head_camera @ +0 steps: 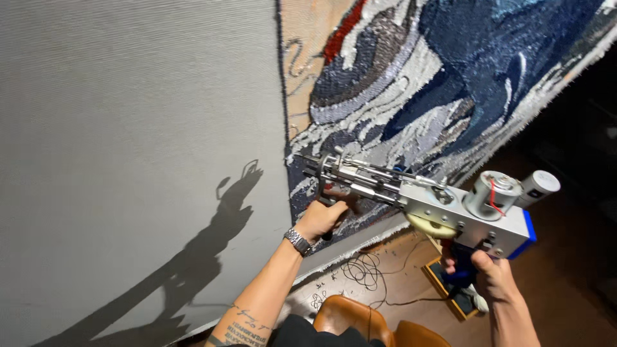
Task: The person prepares a roll of dark gray yarn, threads it into the tufting gun, and uses the tool to tuft the gray yarn into a rug design on a vertical frame.
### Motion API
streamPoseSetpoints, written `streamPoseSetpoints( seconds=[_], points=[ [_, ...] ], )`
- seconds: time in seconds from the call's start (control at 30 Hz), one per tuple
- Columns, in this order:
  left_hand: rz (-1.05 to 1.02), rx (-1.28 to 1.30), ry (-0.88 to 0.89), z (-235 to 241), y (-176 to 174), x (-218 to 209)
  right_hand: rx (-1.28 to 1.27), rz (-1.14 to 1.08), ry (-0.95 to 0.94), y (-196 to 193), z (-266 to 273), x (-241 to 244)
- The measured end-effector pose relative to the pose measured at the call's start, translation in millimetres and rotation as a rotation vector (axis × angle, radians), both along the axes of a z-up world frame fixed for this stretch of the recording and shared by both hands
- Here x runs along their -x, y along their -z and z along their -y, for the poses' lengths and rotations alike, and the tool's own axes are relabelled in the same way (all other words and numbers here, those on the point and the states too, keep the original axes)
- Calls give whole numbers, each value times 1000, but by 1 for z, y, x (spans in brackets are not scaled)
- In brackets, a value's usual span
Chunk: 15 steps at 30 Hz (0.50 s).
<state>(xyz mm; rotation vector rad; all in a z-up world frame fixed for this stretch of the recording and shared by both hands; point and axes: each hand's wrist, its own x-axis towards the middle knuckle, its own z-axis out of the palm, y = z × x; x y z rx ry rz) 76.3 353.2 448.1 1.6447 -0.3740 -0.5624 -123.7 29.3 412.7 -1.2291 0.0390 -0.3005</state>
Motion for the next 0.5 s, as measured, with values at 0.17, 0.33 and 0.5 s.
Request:
streamPoseSetpoints(
  seconds=[0.17,0.33,0.5],
  points=[
    [-143,248,32,10,16,8,98,-165,246,-2,-20,2],
    [-192,227,-99,18,124,-14,102,121,92,-3,-39,-2],
    [91,35,-297,-14,197,-11,386,-15,81,67,13,-5]
  ],
)
